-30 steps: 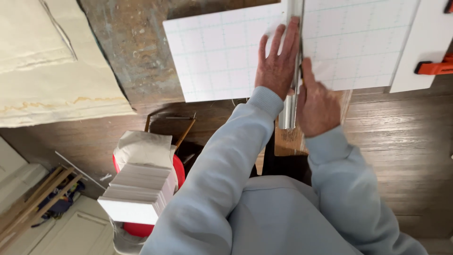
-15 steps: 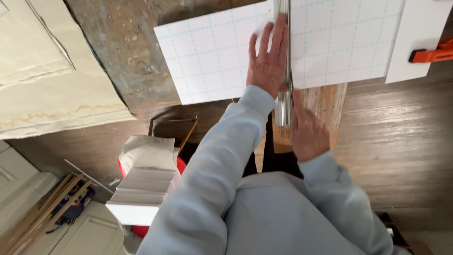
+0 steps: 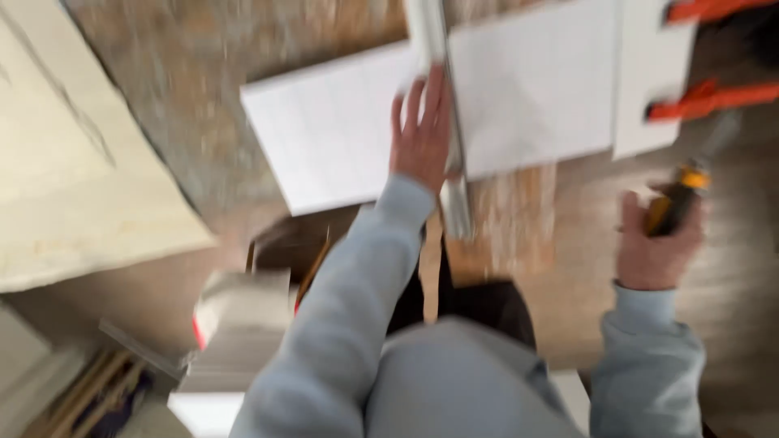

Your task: Cutting and organizing pieces of white mat board using a utility knife, straight edge, and clamps.

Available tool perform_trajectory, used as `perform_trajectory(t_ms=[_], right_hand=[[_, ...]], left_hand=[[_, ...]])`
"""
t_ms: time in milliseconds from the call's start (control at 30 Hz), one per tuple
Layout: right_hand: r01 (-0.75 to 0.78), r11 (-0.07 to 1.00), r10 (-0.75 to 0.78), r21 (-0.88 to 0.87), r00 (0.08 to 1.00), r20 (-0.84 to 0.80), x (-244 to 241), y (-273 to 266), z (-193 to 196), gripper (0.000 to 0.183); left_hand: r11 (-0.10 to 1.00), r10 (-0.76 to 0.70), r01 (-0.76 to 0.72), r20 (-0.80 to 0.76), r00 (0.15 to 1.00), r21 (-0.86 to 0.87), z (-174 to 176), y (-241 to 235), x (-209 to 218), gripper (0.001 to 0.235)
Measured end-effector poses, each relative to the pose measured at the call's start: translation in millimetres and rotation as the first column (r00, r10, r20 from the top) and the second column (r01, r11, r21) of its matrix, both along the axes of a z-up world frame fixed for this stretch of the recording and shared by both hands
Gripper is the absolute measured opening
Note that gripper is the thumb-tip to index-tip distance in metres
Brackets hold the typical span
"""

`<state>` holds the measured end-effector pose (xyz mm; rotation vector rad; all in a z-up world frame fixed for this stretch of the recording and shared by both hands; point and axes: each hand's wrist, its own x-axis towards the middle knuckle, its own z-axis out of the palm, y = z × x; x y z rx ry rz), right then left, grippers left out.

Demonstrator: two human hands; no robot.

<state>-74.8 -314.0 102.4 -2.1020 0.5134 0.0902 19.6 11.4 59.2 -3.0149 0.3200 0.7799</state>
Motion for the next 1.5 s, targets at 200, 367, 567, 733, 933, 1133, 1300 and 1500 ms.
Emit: perform_trajectory(t_ms=[200, 367, 567, 733, 933, 1133, 1300, 1500], right_hand=[[0.509, 0.65, -0.547, 0.564, 0.829, -0.117, 28.0, -93.5, -125.9, 0.04], [0.394, 0.245, -0.473, 0.886, 0.846, -0.245, 43.5, -61.5, -152.9, 0.043], [0.45, 0.242, -0.537, 0.859, 0.8, -0.268, 50.0, -54.2, -188.9, 0.052], [0.383, 0.23, -0.473, 0.895, 0.847, -0.241, 55.7, -50.5, -166.0, 0.05], [0.474, 0.241, -0.522, 0.847, 0.799, -0.299, 54.5, -52.7, -178.2, 0.056], [0.515, 0.184, -0.601, 0.838, 0.733, -0.319, 60.3, -47.2, -182.6, 0.059], [0.515, 0.254, -0.596, 0.818, 0.75, -0.287, 66.5, -50.6, -174.7, 0.064], [0.416, 0.328, -0.548, 0.848, 0.815, -0.187, 80.5, -44.6, -153.3, 0.079]], left_hand=[[0.999, 0.028, -0.028, -0.01, 1.0, -0.043, 14.3, 4.0, 5.3, 0.151], [0.979, 0.119, -0.125, -0.046, 0.992, -0.16, 23.3, 6.4, 15.5, 0.133], [0.892, 0.265, -0.212, 0.082, 0.961, -0.398, -4.2, 10.1, 12.8, 0.094], [0.822, 0.351, -0.256, 0.098, 0.931, -0.509, -7.7, 7.6, 14.7, 0.077], [0.808, 0.363, -0.259, 0.102, 0.926, -0.53, -9.6, 6.9, 15.4, 0.068], [0.789, 0.381, -0.27, 0.094, 0.92, -0.552, -7.7, 4.5, 17.2, 0.07], [0.79, 0.403, -0.302, 0.081, 0.912, -0.533, -7.9, 0.0, 19.1, 0.071], [0.813, 0.385, -0.279, 0.113, 0.916, -0.511, -15.6, 3.6, 12.8, 0.074]])
